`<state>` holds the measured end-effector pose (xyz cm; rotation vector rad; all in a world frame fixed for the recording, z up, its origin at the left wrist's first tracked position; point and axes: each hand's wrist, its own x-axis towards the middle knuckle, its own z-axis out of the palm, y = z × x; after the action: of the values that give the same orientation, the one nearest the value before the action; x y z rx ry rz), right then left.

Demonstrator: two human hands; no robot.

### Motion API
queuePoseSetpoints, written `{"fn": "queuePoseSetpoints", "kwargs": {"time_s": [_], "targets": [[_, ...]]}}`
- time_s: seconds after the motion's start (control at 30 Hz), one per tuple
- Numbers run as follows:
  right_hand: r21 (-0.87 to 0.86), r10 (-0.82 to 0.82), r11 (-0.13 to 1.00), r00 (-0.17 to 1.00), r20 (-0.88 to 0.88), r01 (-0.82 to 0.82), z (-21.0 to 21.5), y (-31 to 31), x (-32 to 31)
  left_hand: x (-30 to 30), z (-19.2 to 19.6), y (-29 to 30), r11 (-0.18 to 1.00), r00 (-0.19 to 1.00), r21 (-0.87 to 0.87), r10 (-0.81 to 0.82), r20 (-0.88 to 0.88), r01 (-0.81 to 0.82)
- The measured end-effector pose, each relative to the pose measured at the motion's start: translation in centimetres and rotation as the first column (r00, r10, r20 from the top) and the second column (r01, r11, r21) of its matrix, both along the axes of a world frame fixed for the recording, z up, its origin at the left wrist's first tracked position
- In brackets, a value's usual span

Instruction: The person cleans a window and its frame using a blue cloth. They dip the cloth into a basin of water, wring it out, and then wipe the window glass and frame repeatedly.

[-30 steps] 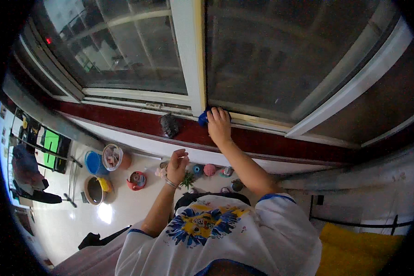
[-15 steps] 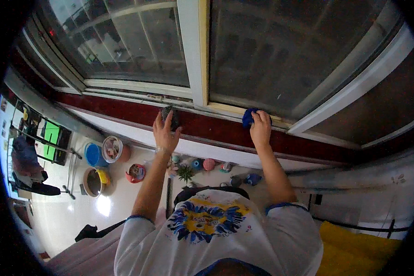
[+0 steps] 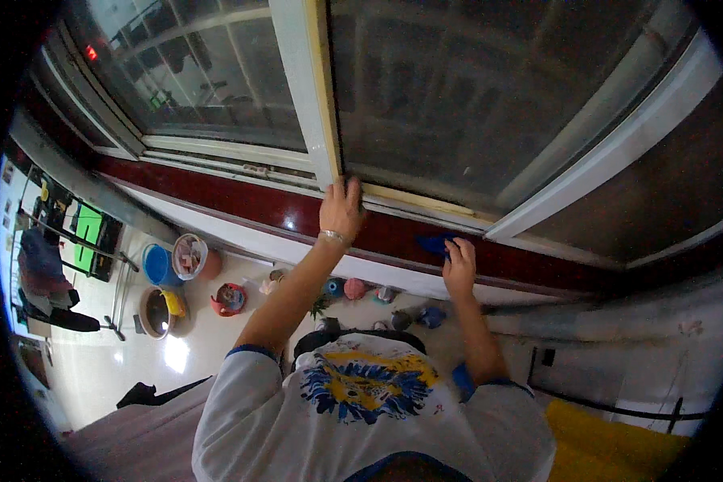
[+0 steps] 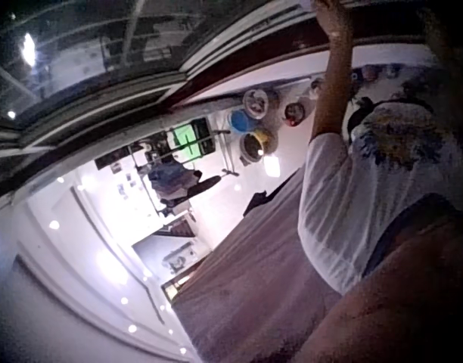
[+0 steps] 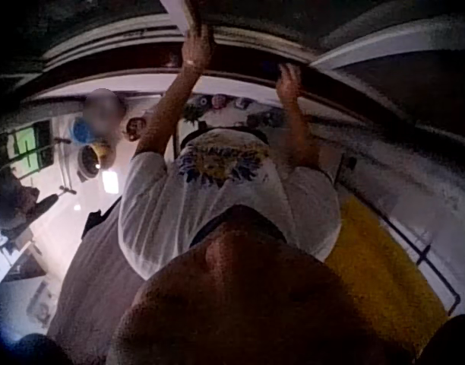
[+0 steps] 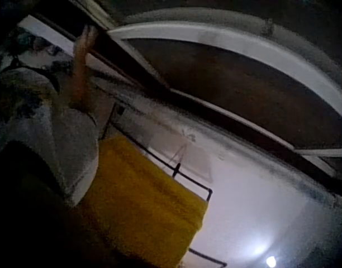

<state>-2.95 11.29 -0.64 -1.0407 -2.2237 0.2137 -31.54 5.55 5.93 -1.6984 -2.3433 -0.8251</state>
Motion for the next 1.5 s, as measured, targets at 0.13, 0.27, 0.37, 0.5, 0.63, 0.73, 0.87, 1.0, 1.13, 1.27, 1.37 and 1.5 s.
{"fn": "queuePoseSetpoints", "kwargs": {"time_s": [0.13, 0.27, 0.37, 0.5, 0.63, 0.73, 0.87, 1.0, 1.13, 1.27, 1.37, 1.5], "targets": [[0.039, -0.014, 0.999, 1.000, 0.013, 0.013, -0.8, 0.0, 0.0, 0.9, -0.5, 1.4, 0.990, 0.984, -0.014, 0.141, -0.107, -0.143], [0.019, 0.006, 1.000, 1.000, 0.005, -0.006, -1.1, 0.5, -0.1, 4.7, -2.0, 4.2, 0.997, 0.987, -0.035, 0.069, 0.147, -0.064], [0.021, 0.013, 1.000, 1.000, 0.015, -0.013, -1.3, 0.6, 0.1, 7.7, -1.7, 4.8, 0.993, 0.994, 0.114, -0.029, -0.103, 0.041], [0.015, 0.019, 1.000, 1.000, 0.016, -0.020, -0.9, 0.6, 0.3, 1.8, -1.3, 3.2, 0.975, 0.980, -0.100, 0.199, -0.004, -0.198], [0.032, 0.011, 0.999, 1.000, 0.003, -0.011, -0.6, 0.2, 0.0, 2.6, -1.1, 3.2, 0.986, 0.984, -0.001, 0.168, -0.062, -0.168], [0.041, 0.014, 0.999, 1.000, 0.004, -0.015, -0.7, 0.5, -0.1, 8.0, -1.6, 4.4, 0.993, 0.997, 0.094, -0.075, -0.007, 0.075], [0.021, 0.003, 1.000, 1.000, -0.009, -0.003, -1.5, 0.7, 0.4, 7.0, -0.4, 4.4, 0.992, 0.996, -0.128, -0.008, 0.084, 0.019], [0.010, 0.074, 0.997, 0.987, -0.144, -0.073, 0.1, 0.7, 0.2, 1.6, -0.8, 2.2, 0.985, 0.985, 0.007, 0.172, -0.032, -0.172], [0.016, 0.060, 0.998, 0.979, -0.193, -0.058, 0.5, 1.4, 0.3, 6.8, -1.6, 4.4, 0.991, 0.986, -0.122, -0.029, 0.161, 0.049], [0.175, 0.013, 0.984, 0.978, -0.209, 0.025, 3.8, 2.8, -0.2, 10.9, -0.6, 4.0, 0.968, 0.933, 0.084, -0.251, 0.259, 0.237], [0.174, 0.010, 0.985, 1.000, -0.023, -0.005, 2.0, 5.9, -2.3, 9.3, 0.3, 0.2, 0.970, 0.896, 0.119, -0.240, 0.373, 0.210], [0.197, -0.026, 0.980, 0.998, -0.058, 0.037, 0.9, 5.0, -6.6, 3.1, -0.5, -8.6, 0.983, 0.877, 0.174, -0.137, 0.460, 0.063]]}}
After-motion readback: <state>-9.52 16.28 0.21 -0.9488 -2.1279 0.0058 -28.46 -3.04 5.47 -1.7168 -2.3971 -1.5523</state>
